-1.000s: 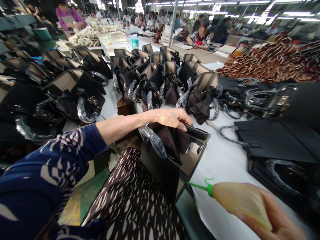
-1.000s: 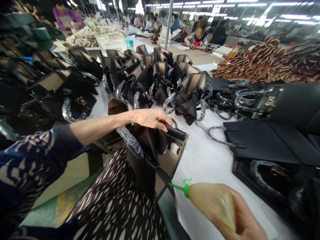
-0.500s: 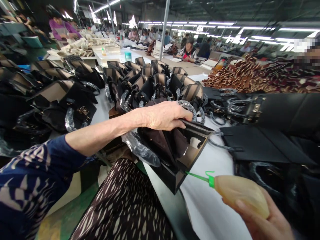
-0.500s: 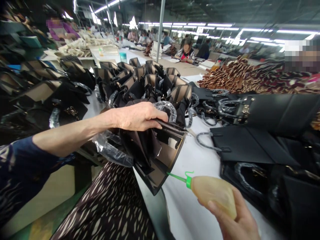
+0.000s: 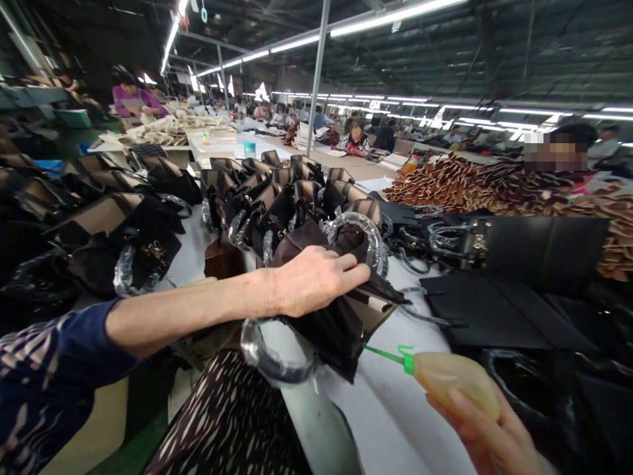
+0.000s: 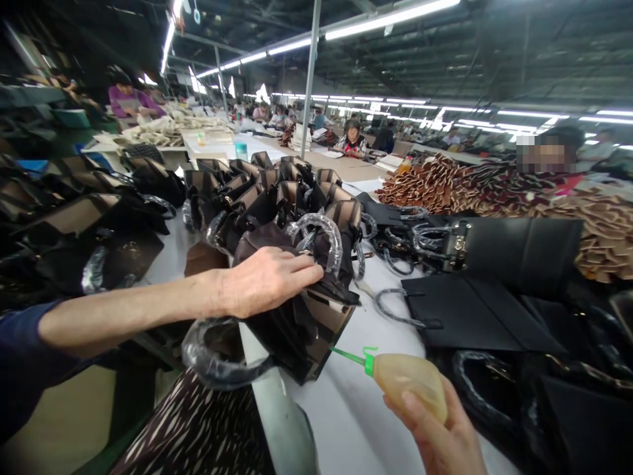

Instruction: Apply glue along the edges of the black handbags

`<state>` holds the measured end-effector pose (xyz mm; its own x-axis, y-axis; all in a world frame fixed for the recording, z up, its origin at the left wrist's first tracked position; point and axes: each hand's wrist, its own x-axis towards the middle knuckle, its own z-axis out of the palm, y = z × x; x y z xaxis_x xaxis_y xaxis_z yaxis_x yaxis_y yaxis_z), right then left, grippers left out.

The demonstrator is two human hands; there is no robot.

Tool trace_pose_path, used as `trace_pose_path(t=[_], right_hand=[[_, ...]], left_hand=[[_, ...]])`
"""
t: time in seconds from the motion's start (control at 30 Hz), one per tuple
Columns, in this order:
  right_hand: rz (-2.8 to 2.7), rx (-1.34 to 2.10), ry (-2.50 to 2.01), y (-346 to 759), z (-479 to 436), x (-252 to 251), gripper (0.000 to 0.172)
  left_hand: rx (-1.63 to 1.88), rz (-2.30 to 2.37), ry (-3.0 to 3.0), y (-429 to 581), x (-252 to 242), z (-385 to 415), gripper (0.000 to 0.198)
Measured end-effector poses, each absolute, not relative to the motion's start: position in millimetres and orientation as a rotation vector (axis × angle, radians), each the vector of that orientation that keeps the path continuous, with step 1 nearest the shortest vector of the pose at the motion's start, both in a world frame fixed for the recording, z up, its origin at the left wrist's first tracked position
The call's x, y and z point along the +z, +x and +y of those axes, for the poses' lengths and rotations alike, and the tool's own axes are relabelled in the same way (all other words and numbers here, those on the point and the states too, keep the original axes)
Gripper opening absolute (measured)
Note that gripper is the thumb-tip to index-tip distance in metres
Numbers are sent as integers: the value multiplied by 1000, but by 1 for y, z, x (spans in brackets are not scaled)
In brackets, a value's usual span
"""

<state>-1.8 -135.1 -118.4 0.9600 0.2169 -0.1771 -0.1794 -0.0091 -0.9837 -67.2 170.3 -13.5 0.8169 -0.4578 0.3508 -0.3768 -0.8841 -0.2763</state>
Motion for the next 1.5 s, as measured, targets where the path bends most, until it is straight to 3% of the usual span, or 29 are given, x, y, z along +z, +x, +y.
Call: trace_pose_path(t=[0.23, 0.43, 0.93, 1.5], right_hand=[[60, 399, -1470, 11, -145, -151, 72], [-12, 289, -1509, 20, -141, -159, 70], [-34, 311, -1754, 21, -144, -168, 77], [13, 283, -1931, 2, -138, -158, 76]], left_hand=[[-549, 674, -2788, -91, -33, 153, 47], [-574, 635, -2801, -95, -41, 151, 39], [-600, 601, -2905, -109, -57, 147, 53], [-592, 500, -2956, -131, -78, 139, 51]])
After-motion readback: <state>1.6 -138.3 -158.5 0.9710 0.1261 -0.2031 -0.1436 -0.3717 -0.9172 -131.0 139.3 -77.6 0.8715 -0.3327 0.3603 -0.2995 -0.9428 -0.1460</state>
